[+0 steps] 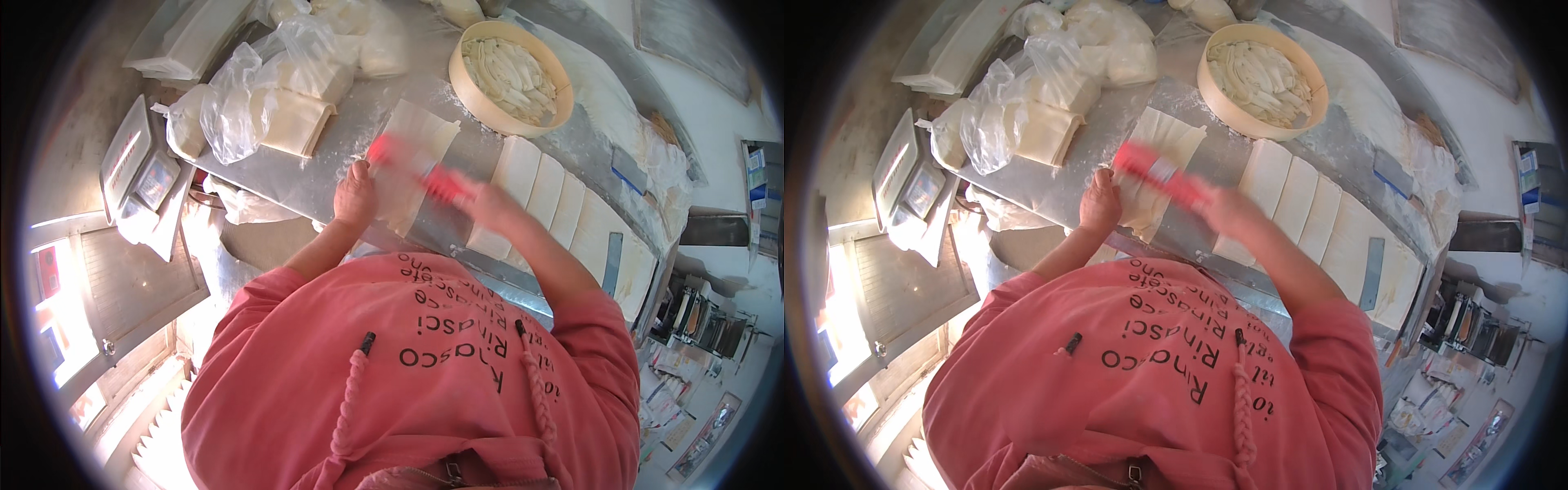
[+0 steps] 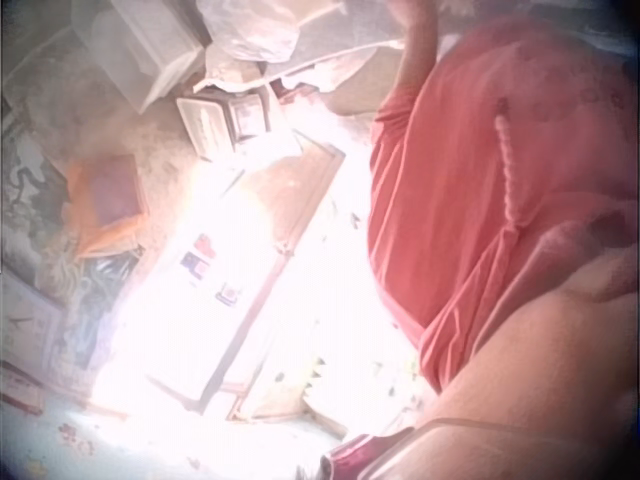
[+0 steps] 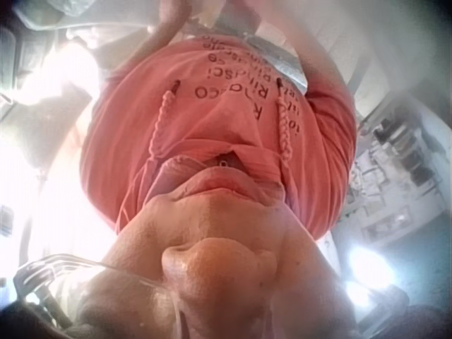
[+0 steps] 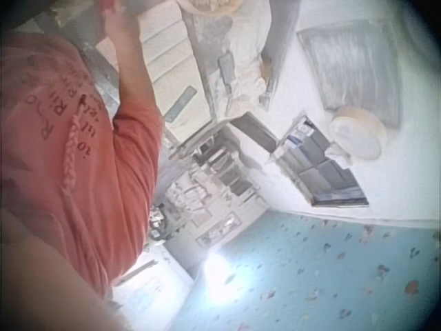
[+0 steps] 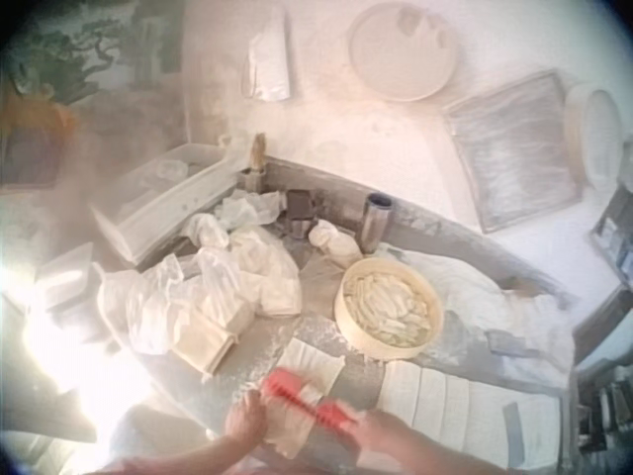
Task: The person feeds dough through a roller machine, then cuts the sheet into strips with a bench scraper and brushes them with a red brush. The cut noodles are placed into a bamboo basket.
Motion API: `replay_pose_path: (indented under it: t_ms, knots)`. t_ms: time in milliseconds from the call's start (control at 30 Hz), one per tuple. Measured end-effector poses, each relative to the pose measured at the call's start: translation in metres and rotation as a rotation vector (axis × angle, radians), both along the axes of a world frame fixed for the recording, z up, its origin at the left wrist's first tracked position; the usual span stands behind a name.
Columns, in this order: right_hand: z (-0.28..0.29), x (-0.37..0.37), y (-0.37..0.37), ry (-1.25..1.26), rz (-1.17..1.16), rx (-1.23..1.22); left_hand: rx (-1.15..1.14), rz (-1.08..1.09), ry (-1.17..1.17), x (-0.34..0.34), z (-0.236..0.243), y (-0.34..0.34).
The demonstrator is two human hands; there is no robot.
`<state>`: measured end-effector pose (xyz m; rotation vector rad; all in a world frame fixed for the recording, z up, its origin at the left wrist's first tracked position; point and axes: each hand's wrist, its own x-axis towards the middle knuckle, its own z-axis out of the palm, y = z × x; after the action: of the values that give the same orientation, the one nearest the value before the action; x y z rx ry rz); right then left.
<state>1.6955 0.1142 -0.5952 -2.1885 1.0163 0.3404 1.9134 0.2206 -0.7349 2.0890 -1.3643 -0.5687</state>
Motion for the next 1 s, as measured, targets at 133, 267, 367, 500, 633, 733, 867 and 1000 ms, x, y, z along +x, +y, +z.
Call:
replay_pose_path:
  t_ms: [133,267,367,500,633,733,867,1000]
  knots:
    - [-0.011,0.001,-0.012,0.175,-0.422,-0.165,0.095,0.027,-0.012,-0.002,0.006,0.001]
    - [-0.021,-0.013,-0.006,0.090,-0.218,-0.169,0.185,0.093,0.051,0.005,0.018,-0.006]
    - [-0.006,-0.032,-0.012,-0.016,-0.624,-0.186,0.209,0.174,0.124,0.011,0.026,-0.012]
    - [0.014,-0.052,-0.003,-0.034,-0.584,-0.035,-0.061,0.031,0.145,-0.002,0.031,-0.021]
    - [0.015,-0.066,0.003,-0.066,-0.717,0.039,-0.094,-0.635,-0.094,-0.041,0.034,-0.019]
    - [0.006,-0.073,0.010,-0.114,-0.590,-0.106,-0.217,-0.949,-0.246,-0.053,0.040,-0.012]
    - [0.002,-0.074,0.029,-0.162,-0.329,-0.154,-0.030,-0.810,-0.124,-0.039,0.048,0.008]
    - [0.014,-0.064,0.023,0.232,0.036,0.050,-0.173,-0.824,-0.187,-0.022,0.042,0.026]
